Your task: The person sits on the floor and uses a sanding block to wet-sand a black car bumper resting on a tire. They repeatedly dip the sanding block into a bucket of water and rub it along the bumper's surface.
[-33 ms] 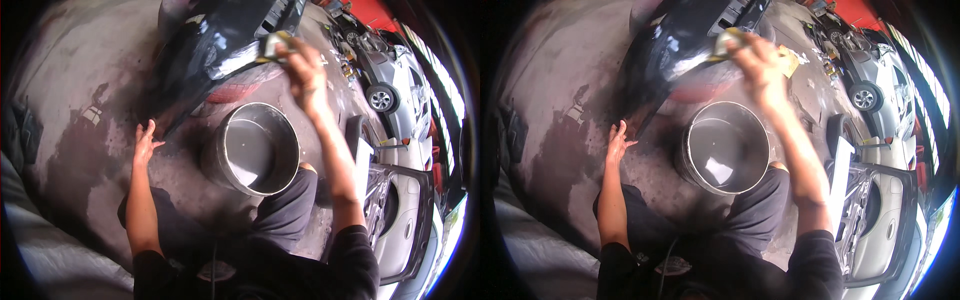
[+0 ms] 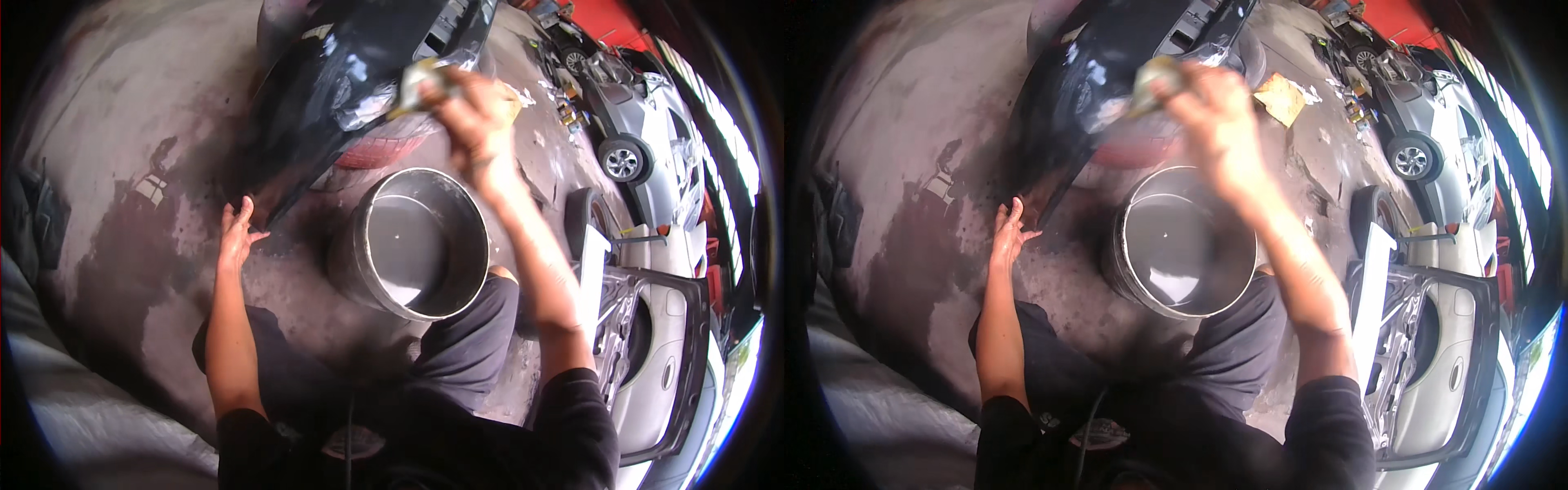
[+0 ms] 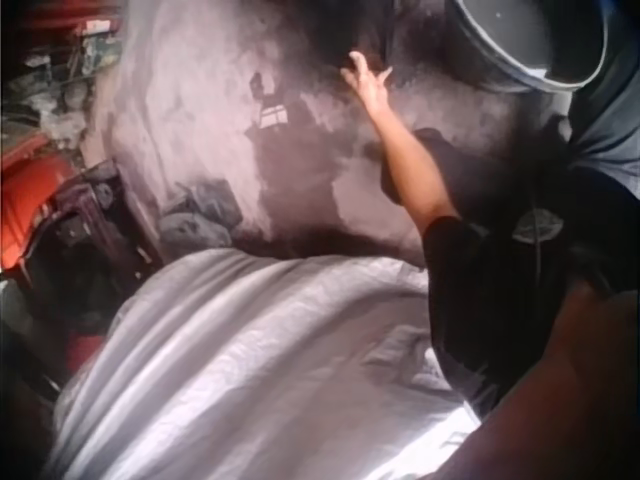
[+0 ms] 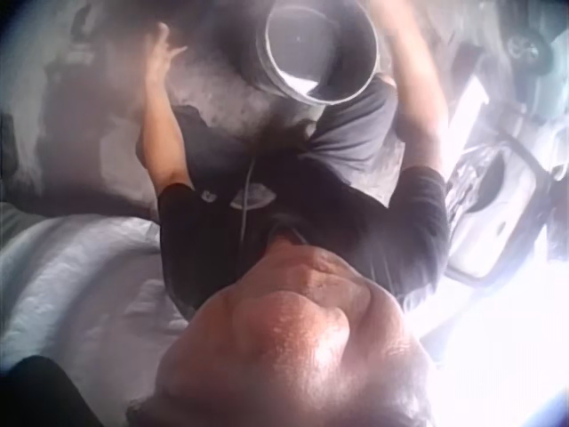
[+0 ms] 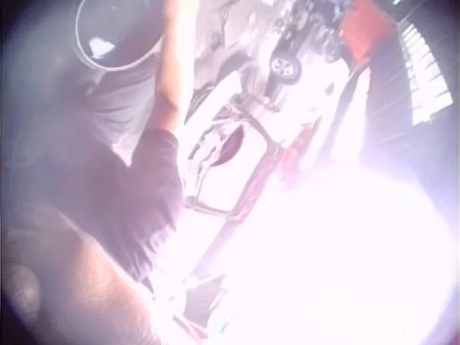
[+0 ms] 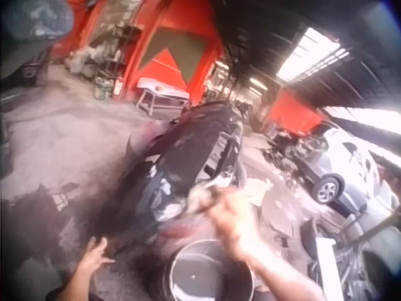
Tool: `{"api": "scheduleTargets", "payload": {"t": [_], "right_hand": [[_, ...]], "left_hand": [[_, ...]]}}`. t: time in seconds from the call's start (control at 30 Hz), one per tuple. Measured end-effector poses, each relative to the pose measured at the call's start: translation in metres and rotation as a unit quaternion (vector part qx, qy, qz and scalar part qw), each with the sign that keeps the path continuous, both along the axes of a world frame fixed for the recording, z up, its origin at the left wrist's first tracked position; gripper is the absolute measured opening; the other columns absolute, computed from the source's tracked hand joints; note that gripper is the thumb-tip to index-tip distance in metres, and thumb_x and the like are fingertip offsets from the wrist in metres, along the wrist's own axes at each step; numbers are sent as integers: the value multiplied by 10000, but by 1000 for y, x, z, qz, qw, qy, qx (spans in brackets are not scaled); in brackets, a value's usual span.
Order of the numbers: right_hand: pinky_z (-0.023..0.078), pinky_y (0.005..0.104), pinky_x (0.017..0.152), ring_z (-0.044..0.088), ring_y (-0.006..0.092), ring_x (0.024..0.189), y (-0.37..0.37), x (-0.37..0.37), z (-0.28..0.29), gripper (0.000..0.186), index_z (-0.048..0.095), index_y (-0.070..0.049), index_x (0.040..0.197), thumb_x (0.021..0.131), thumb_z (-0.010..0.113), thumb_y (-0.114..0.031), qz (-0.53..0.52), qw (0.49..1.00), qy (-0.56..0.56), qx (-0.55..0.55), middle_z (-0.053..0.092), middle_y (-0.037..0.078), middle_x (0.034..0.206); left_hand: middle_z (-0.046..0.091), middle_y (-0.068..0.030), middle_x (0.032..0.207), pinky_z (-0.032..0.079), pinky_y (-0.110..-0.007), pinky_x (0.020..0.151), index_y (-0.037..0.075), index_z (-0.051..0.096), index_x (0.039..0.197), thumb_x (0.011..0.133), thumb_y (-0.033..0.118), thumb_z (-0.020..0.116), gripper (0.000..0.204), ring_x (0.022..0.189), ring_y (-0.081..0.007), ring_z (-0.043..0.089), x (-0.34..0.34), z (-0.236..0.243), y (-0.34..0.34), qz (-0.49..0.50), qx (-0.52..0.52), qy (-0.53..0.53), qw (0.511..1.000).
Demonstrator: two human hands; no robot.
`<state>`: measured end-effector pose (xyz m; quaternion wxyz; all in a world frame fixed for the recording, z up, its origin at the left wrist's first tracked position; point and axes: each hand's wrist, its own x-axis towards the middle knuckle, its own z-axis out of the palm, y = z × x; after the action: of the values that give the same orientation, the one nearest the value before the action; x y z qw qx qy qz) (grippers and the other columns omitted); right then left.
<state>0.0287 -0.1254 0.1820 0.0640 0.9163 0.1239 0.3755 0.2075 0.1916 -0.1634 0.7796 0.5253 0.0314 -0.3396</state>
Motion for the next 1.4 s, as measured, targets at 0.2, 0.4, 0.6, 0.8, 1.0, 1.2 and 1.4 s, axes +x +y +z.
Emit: {"api": "scheduleTargets", "payload": {"t": [0.2,0.4,0.6,0.8,1.0,1.2,1.4], "right_hand": [[548,495,994,674,405,1163,-19,-8,29,423,770,-132,1210,796,774,-45,-12,999,42,7,704,202,1302],[500,511,1063,610,387,1247,49,3,-9,430,776,-127,1244,817,743,-96,31,996,78,-8,636,194,1397],[510,495,1030,638,383,1203,10,-9,21,475,792,-116,1217,745,743,-97,-18,996,22,-81,664,189,1342],[451,554,1156,573,388,1303,72,10,-11,449,705,-145,1284,846,657,-229,50,980,120,-153,609,198,1382],[523,487,987,649,363,1140,31,1,17,491,782,-118,1211,740,700,-8,-28,995,6,-97,671,186,1322],[475,556,1078,600,405,1260,75,16,-8,453,723,-126,1300,857,656,-193,65,973,144,-167,586,196,1442],[540,509,971,646,377,1168,42,3,12,400,767,-141,1229,841,668,-145,-6,993,36,-112,665,170,1335]], "left_hand": [[56,-292,1778,469,-750,1086,29,-261,1665,923,572,816,1417,1637,-496,128,0,0,-4,-2,-5,-9,1000],[89,-358,1751,524,-696,1046,-3,-202,1678,918,579,831,1408,1634,-522,71,-3,4,-5,14,4,-8,1000],[58,-303,1772,474,-746,1079,10,-223,1676,887,589,848,1451,1630,-509,140,-8,13,-12,18,2,-8,1000],[95,-314,1769,506,-689,1073,14,-218,1678,907,560,851,1427,1666,-407,97,-7,8,-1,27,4,-9,1000],[34,-314,1767,485,-748,1061,10,-184,1688,893,621,829,1425,1622,-557,50,-11,24,-9,21,9,-17,1000],[-14,-346,1762,490,-736,1064,10,-191,1685,875,638,835,1450,1620,-567,7,-8,15,1,28,4,-26,999],[29,-353,1755,498,-726,1060,13,-193,1686,869,630,847,1459,1618,-564,48,-10,16,-11,12,11,-16,1000]]}}
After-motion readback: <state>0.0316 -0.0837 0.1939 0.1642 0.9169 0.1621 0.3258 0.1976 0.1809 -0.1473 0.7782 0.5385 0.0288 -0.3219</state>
